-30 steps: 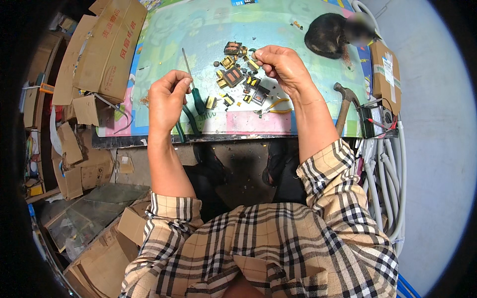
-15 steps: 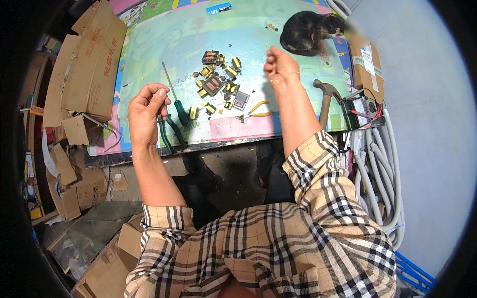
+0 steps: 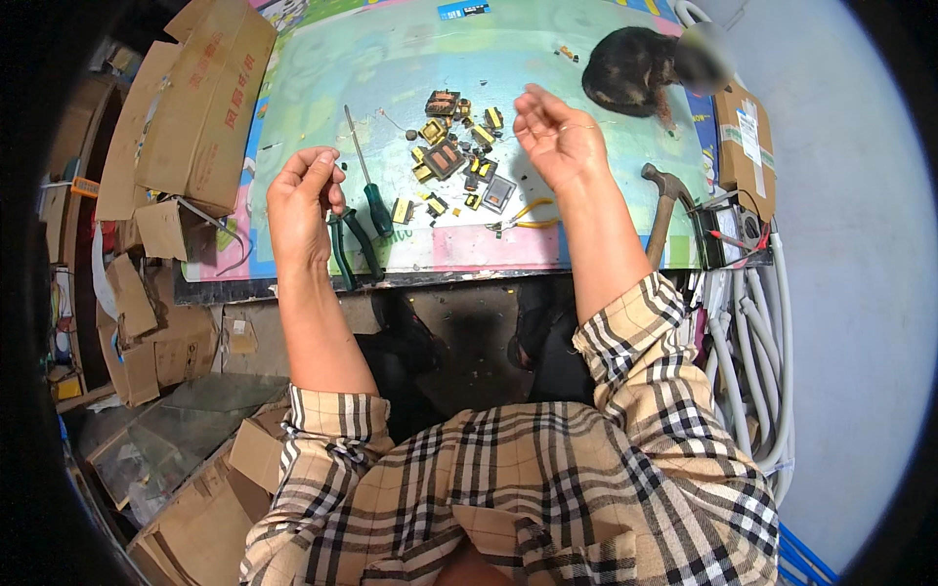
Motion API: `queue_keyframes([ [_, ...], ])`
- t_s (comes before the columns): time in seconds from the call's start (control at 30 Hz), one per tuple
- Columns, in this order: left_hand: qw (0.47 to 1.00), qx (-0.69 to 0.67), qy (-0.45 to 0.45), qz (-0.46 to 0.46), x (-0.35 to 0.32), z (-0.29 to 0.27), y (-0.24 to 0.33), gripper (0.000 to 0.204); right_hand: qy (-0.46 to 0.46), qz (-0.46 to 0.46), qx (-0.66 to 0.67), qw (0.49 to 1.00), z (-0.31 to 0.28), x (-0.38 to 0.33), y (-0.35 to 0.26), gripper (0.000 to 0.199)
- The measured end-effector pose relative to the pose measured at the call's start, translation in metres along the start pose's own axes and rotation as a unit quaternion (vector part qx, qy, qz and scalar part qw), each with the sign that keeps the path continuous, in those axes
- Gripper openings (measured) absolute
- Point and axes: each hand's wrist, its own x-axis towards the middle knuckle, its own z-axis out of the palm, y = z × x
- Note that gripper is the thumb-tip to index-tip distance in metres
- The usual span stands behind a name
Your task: The person sits at a cluttered workbench and disassembles small electronic components, likely transformers, by hand. They separate the copper windings from the laminated cores and place the parts on the table. A cat is present on the table and briefly interacts with the copper wire.
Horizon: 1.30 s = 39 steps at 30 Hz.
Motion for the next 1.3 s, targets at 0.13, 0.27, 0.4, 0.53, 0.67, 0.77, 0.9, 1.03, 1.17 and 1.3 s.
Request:
queue_keyframes([
  [0.13, 0.999, 0.021, 0.049, 0.003, 0.003, -0.006, -0.005, 0.013, 0.06, -0.027, 0.174, 0.983, 0.001, 0.0, 0.002, 0.023],
  [0.27, 0.998, 0.043, 0.042, -0.001, 0.004, -0.006, -0.005, 0.013, 0.019, -0.083, 0.166, 0.982, 0.003, -0.003, -0.005, 0.024],
  [0.4, 0.999, 0.038, 0.011, -0.006, 0.004, -0.009, -0.005, 0.014, 0.056, -0.043, -0.037, 0.997, 0.006, 0.002, 0.002, 0.024],
  [0.53, 1.0, 0.013, -0.008, -0.02, 0.006, -0.017, -0.008, 0.015, -0.088, -0.069, -0.333, 0.936, 0.021, -0.014, 0.028, 0.025],
  [0.67, 0.996, -0.08, -0.034, -0.023, 0.004, -0.026, -0.012, 0.016, -0.217, -0.033, -0.684, 0.695, 0.024, -0.02, 0.058, 0.024],
  [0.77, 0.985, -0.159, -0.063, -0.032, 0.007, -0.026, -0.01, 0.016, -0.142, -0.101, -0.871, 0.459, 0.022, -0.024, 0.083, 0.033],
  [0.9, 0.97, -0.22, -0.094, -0.042, 0.009, -0.025, -0.005, 0.015, -0.156, -0.063, -0.859, 0.483, 0.036, -0.015, 0.104, 0.055],
  [1.03, 0.966, -0.232, -0.107, -0.046, 0.015, -0.028, -0.005, 0.015, -0.18, -0.065, -0.885, 0.425, 0.037, 0.004, 0.126, 0.057],
  [1.17, 0.969, -0.226, -0.088, -0.043, 0.016, -0.034, -0.004, 0.014, -0.208, -0.09, -0.831, 0.508, 0.03, 0.023, 0.125, 0.032],
  [1.3, 0.973, -0.217, -0.071, -0.037, 0.015, -0.041, -0.005, 0.014, -0.177, -0.109, -0.781, 0.589, 0.029, 0.019, 0.131, 0.026],
])
